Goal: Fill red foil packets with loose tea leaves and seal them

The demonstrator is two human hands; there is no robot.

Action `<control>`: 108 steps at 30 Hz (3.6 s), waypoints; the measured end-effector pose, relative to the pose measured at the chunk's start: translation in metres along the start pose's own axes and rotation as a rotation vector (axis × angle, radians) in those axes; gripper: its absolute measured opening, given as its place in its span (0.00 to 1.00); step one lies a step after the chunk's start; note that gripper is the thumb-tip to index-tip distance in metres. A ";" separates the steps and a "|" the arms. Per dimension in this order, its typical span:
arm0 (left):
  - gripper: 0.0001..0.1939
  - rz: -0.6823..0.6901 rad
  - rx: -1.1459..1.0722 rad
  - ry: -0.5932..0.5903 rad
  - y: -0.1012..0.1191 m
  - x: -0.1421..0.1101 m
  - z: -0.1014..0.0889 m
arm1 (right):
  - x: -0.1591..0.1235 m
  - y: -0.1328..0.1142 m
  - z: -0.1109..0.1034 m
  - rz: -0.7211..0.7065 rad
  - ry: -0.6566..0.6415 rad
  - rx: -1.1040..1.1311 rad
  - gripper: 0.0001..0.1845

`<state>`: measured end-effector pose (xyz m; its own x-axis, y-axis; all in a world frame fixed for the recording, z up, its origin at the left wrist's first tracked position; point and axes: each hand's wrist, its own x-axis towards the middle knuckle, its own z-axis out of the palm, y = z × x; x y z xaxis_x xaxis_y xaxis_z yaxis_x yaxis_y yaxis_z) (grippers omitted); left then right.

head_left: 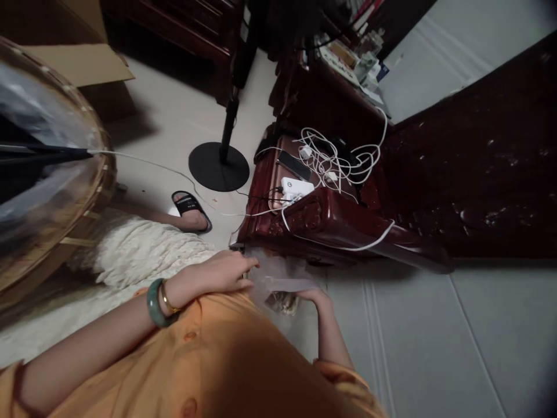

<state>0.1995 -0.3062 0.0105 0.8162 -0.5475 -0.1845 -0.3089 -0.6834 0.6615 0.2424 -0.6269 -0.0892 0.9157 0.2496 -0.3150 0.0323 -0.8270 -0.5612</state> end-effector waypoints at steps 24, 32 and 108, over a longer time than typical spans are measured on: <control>0.26 -1.408 0.076 1.718 -0.074 -0.397 -0.011 | 0.063 -0.457 0.149 -1.199 -0.963 -0.185 0.19; 0.48 -1.749 -0.017 1.593 -0.124 -0.385 0.006 | 0.023 -0.548 0.289 -1.267 -0.870 0.153 0.25; 0.19 -0.689 -1.117 2.426 -0.111 -0.307 0.000 | 0.055 -0.526 0.243 -1.389 -0.755 0.416 0.04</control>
<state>-0.0162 -0.0621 -0.0063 -0.1927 0.9325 -0.3056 -0.3771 0.2172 0.9004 0.1782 -0.0557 0.0031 -0.1199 0.9222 0.3676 0.3983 0.3839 -0.8331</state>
